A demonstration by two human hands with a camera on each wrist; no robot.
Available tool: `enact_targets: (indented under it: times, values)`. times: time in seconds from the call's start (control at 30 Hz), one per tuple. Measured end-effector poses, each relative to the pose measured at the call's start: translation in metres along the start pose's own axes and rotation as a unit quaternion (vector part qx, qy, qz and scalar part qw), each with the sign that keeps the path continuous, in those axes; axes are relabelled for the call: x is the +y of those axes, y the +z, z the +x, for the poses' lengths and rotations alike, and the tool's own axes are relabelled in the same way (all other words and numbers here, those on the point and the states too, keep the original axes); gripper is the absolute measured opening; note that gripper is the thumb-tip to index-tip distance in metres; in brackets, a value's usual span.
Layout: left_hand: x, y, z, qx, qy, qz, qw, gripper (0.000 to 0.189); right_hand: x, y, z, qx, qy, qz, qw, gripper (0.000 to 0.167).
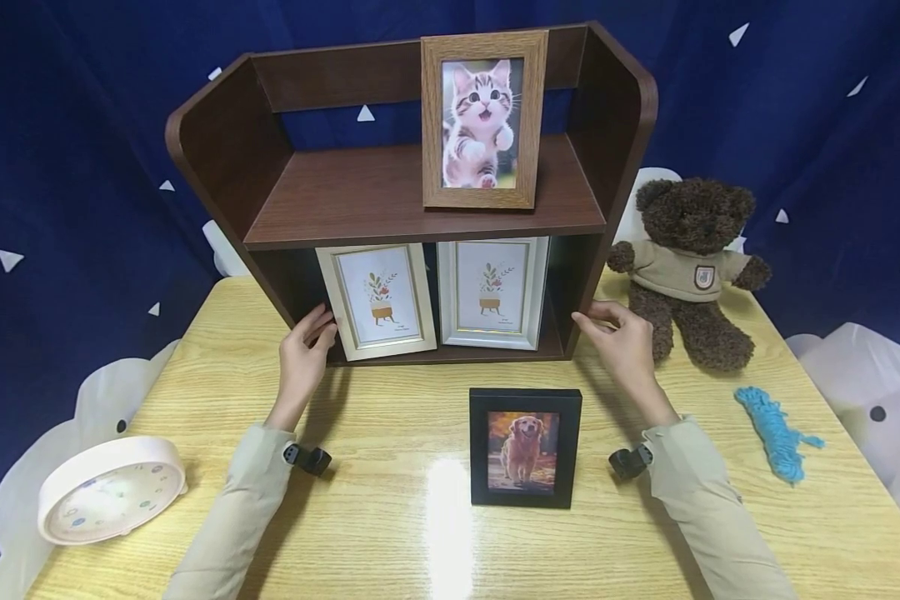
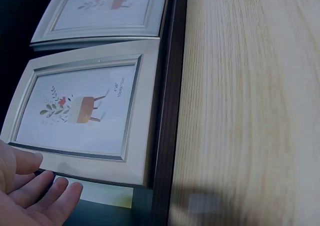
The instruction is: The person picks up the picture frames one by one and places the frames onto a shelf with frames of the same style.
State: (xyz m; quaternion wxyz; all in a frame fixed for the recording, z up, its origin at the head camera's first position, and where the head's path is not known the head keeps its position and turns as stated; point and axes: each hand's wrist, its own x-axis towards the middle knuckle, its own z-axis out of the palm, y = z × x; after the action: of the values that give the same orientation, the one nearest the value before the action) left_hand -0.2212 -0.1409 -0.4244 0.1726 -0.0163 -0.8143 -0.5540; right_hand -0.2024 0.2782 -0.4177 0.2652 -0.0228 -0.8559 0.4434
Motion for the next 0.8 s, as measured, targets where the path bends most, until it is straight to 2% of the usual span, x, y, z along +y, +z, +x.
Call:
enact_targets:
  times: [0.3,0.57,0.8]
  values:
    - [0.006,-0.006,-0.008,0.004,0.004,0.005,1.0,0.039,0.003,0.0,-0.001,0.001,0.003,-0.006,1.0,0.025]
    - [0.012,-0.003,-0.022,-0.047,-0.009,-0.022,0.9986,0.041,0.005,0.001,0.0,-0.001,0.002,0.024,0.9997,0.027]
    - [0.018,0.002,-0.034,-0.099,0.0,-0.04,0.9943,0.043,0.003,0.001,0.0,-0.002,0.002,0.032,0.9995,0.025]
